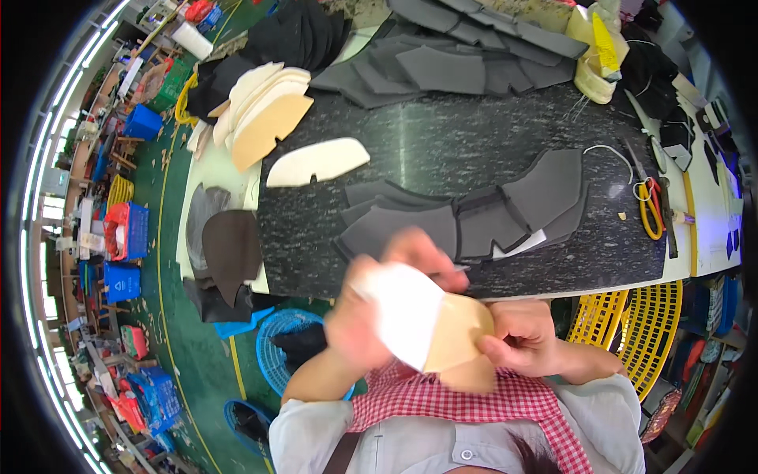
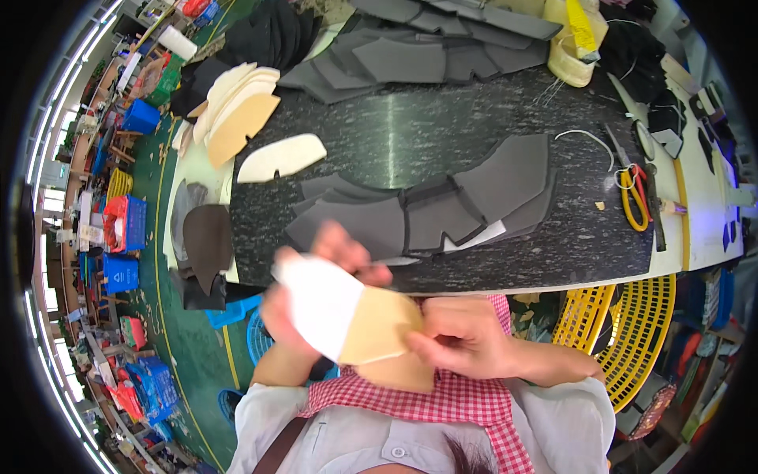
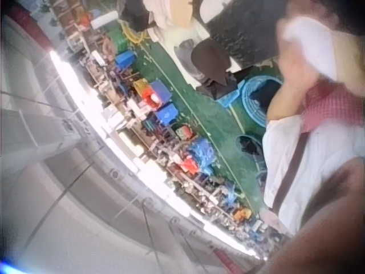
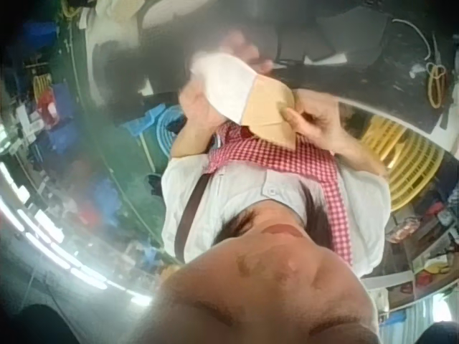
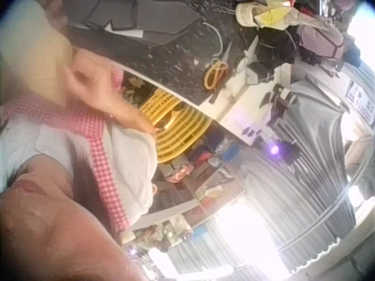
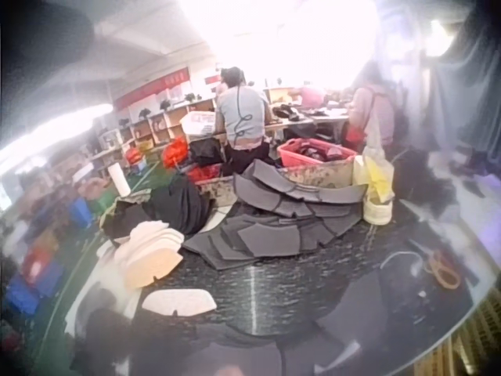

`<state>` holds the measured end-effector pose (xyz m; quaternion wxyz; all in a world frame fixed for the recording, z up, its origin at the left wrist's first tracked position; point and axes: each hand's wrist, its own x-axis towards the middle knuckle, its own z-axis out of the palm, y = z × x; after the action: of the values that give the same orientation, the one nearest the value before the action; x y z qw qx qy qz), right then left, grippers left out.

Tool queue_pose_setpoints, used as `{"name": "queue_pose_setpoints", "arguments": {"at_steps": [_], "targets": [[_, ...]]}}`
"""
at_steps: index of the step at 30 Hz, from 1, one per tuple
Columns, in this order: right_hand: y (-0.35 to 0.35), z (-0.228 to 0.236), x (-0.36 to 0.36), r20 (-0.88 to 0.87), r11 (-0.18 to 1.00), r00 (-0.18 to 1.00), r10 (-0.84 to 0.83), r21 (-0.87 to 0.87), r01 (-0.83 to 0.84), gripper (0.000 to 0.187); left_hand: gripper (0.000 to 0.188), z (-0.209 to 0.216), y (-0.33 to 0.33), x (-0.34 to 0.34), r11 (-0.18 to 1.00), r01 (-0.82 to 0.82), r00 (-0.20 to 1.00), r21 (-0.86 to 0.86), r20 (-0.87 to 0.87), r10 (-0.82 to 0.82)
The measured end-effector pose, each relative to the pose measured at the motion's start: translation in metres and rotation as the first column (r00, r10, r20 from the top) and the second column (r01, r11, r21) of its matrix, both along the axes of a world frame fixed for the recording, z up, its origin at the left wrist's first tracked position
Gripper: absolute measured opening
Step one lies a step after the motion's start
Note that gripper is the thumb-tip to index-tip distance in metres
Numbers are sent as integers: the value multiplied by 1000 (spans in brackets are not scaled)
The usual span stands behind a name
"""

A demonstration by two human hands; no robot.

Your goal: The person takes foam pieces from a basket onto the work table, then peels the paper backing from adhesive foam pads and attaches them onto the foam panels by hand.

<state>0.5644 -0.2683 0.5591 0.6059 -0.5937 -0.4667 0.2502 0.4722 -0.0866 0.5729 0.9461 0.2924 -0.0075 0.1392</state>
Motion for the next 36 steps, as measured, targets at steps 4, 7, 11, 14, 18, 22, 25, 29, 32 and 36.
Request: {"name": "queue_pose_setpoints", "arguments": {"at_steps": [4, 7, 11, 14, 18, 22, 25, 29, 32, 36], "targets": [[-50, -63, -8, 410, 973, 907, 96, -232, 2, 24, 27, -6, 36, 11, 989, -112, 955, -92, 266, 132], [-63, -60, -4, 537, 883, 809, 240, -467, 48, 21, 15, 3, 33, 12, 959, -108, 979, 264, 197, 56], [-26, 10, 25, 138, 969, 988, 68, -246, -33, 16, 53, 13, -3, 15, 283, -71, 989, 956, 105, -107], [-32, 11, 39, 232, 984, 972, 51, -176, -9, 16, 69, -5, -25, 21, 237, 200, 979, 951, -181, -98], [-34, 13, 87, 482, 906, 823, -300, -125, 403, 20, 70, -6, 3, 22, 331, 268, 922, 905, -341, 186], [-15, -8, 108, 613, 856, 721, -323, -136, 499, 22, 62, -9, 5, 46, 59, 223, 900, 973, -229, 370], [-12, -13, 114, 650, 852, 711, -267, -185, 489, 22, 57, -22, 7, 55, -11, 232, 913, 973, -214, 347], [-4, -18, 118, 784, 873, 554, -279, -34, 487, 26, 43, -37, 10, 61, -362, -82, 969, 929, 159, 190], [-18, -4, 143, 862, 838, 507, -4, -274, 472, 33, 30, -28, 23, 57, -508, -57, 980, 860, 145, 135], [14, 11, 211, 803, 814, 545, -240, -140, 563, 29, 24, -25, 41, 65, -570, -88, 983, 817, 165, 85]]}}
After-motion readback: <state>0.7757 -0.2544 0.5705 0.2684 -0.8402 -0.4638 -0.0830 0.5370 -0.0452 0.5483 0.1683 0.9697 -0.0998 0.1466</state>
